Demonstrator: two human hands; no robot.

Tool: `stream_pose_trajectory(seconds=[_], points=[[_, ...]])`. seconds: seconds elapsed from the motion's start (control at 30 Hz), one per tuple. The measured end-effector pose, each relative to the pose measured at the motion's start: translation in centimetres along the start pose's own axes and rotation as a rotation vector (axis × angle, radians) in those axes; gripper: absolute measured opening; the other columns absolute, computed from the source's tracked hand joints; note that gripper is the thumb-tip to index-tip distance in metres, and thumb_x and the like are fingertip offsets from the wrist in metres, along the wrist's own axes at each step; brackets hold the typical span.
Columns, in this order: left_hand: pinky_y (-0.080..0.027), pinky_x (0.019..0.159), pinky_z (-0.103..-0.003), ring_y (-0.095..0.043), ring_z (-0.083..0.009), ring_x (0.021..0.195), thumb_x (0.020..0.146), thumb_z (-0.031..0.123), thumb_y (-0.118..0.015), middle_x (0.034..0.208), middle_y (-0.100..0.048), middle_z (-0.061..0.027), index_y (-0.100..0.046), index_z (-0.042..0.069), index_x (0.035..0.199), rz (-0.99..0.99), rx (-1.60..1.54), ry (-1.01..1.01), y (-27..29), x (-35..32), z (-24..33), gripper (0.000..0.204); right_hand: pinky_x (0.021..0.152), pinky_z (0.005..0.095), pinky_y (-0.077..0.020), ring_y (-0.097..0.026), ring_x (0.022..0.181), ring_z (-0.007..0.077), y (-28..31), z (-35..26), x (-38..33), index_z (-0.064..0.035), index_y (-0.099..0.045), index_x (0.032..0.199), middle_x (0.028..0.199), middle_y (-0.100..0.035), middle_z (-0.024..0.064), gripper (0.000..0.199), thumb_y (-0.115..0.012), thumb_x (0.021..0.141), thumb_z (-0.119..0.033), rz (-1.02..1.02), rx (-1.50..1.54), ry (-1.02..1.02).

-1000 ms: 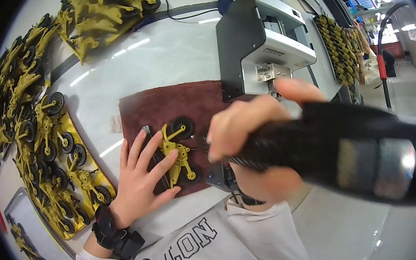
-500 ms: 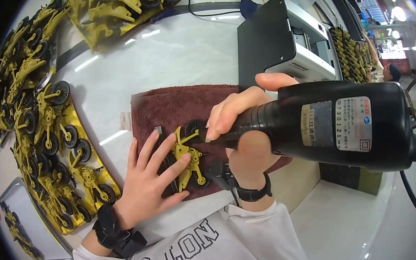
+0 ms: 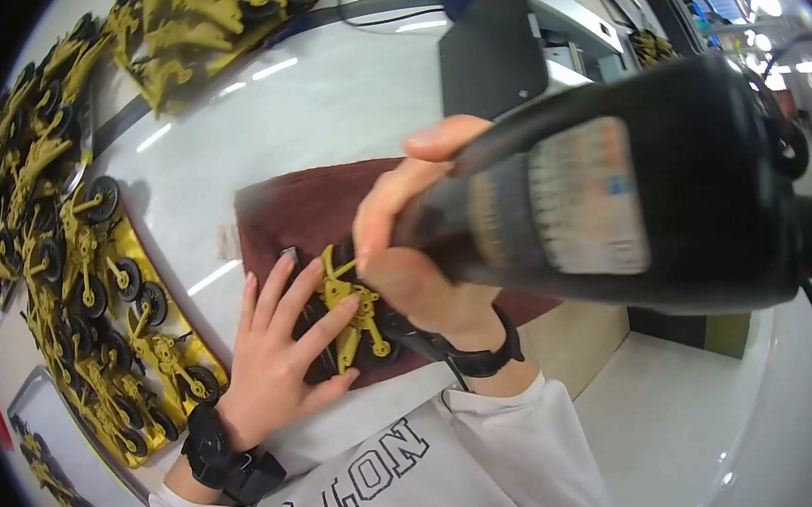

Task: Assembling components on toy motorcycles using an electric screwdriver.

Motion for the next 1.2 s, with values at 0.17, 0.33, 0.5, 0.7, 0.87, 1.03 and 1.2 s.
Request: stream_pose_trajectory(seconds=[0.17, 0.33, 0.5, 0.7, 0.87, 1.03, 1.2], points=[[-0.020, 0.108, -0.059, -0.031, -0.0397, 0.134, 0.062, 0.030, -0.076, 0.142, -0.039, -0.0153, -0.059, 0.022, 0.125, 0.028, 0.054, -0.049, -0.4, 0.0, 0.7, 0.065, 0.054, 0.0440, -0.0444, -0.054, 0.051, 0.0278, 1.6, -4.2, -2.5, -0.0058, -0.024, 0.139, 0.075, -0.058, 0.0168, 0.074, -0.055, 0.088, -0.049, -0.200, 0.026, 0.254], [-0.017, 0.109, -0.059, -0.029, -0.0398, 0.134, 0.063, 0.028, -0.074, 0.142, -0.039, -0.0168, -0.060, 0.023, 0.123, 0.014, 0.056, -0.047, -0.3, 0.3, 0.6, 0.062, 0.047, 0.0335, -0.0360, -0.042, 0.046, 0.0171, 4.2, -5.7, -1.4, -0.0056, -0.036, 0.131, 0.066, -0.047, 0.0054, 0.082, -0.049, 0.082, -0.070, 0.202, 0.104, 0.340], [-0.013, 0.109, -0.060, -0.027, -0.0407, 0.135, 0.062, 0.031, -0.074, 0.143, -0.035, -0.0185, -0.054, 0.019, 0.129, 0.032, 0.059, -0.058, -0.1, -0.1, 1.0, 0.071, 0.047, 0.0341, -0.0424, -0.047, 0.044, 0.0189, 9.3, -10.5, -1.1, -0.0053, -0.039, 0.126, 0.063, -0.051, 0.0084, 0.076, -0.040, 0.086, -0.069, 0.497, -0.019, 0.512], [-0.010, 0.109, -0.062, -0.026, -0.0401, 0.135, 0.058, 0.028, -0.075, 0.144, -0.033, -0.0197, -0.048, 0.015, 0.133, -0.020, 0.104, -0.049, 0.0, 1.5, 2.6, 0.081, 0.051, 0.0323, -0.0436, -0.048, 0.047, 0.0160, 16.2, -8.5, 1.3, -0.0054, -0.043, 0.117, 0.060, -0.052, 0.0055, 0.045, -0.048, 0.094, -0.044, 0.651, -0.183, 0.370], [-0.016, 0.108, -0.060, -0.036, -0.0376, 0.127, 0.055, 0.021, -0.076, 0.128, -0.043, -0.0165, -0.050, 0.014, 0.130, 0.019, 0.097, -0.068, 1.0, 2.3, 2.7, 0.080, 0.053, 0.0349, -0.0446, -0.048, 0.047, 0.0172, 15.8, -7.2, 1.5, -0.0027, -0.043, 0.115, 0.060, -0.051, 0.0072, 0.038, -0.052, 0.094, -0.034, 0.596, -0.249, 0.290], [-0.019, 0.107, -0.058, -0.034, -0.0392, 0.128, 0.054, 0.023, -0.077, 0.132, -0.041, -0.0183, -0.051, 0.014, 0.130, 0.077, 0.157, -0.032, 1.8, 1.1, 2.3, 0.081, 0.054, 0.0330, -0.0394, -0.044, 0.048, 0.0155, 13.7, -7.6, -0.3, -0.0059, -0.044, 0.118, 0.061, -0.049, 0.0038, 0.046, -0.049, 0.094, -0.045, 0.527, -0.121, 0.195], [-0.019, 0.109, -0.056, -0.023, -0.0425, 0.136, 0.061, 0.035, -0.079, 0.145, -0.029, -0.0226, -0.040, 0.010, 0.139, 0.045, 0.117, -0.024, 0.8, 0.2, 1.4, 0.091, 0.050, 0.0326, -0.0417, -0.045, 0.047, 0.0170, 6.5, -9.3, -3.6, -0.0060, -0.030, 0.140, 0.064, -0.046, 0.0054, 0.081, -0.051, 0.086, -0.062, 0.210, 0.180, 0.299]])
Point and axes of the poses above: each hand's wrist, its own x-axis towards the middle knuckle, its own y-axis out of the back of the hand, z = x × y, the point moved 8 cm from there along x, towards the middle knuckle
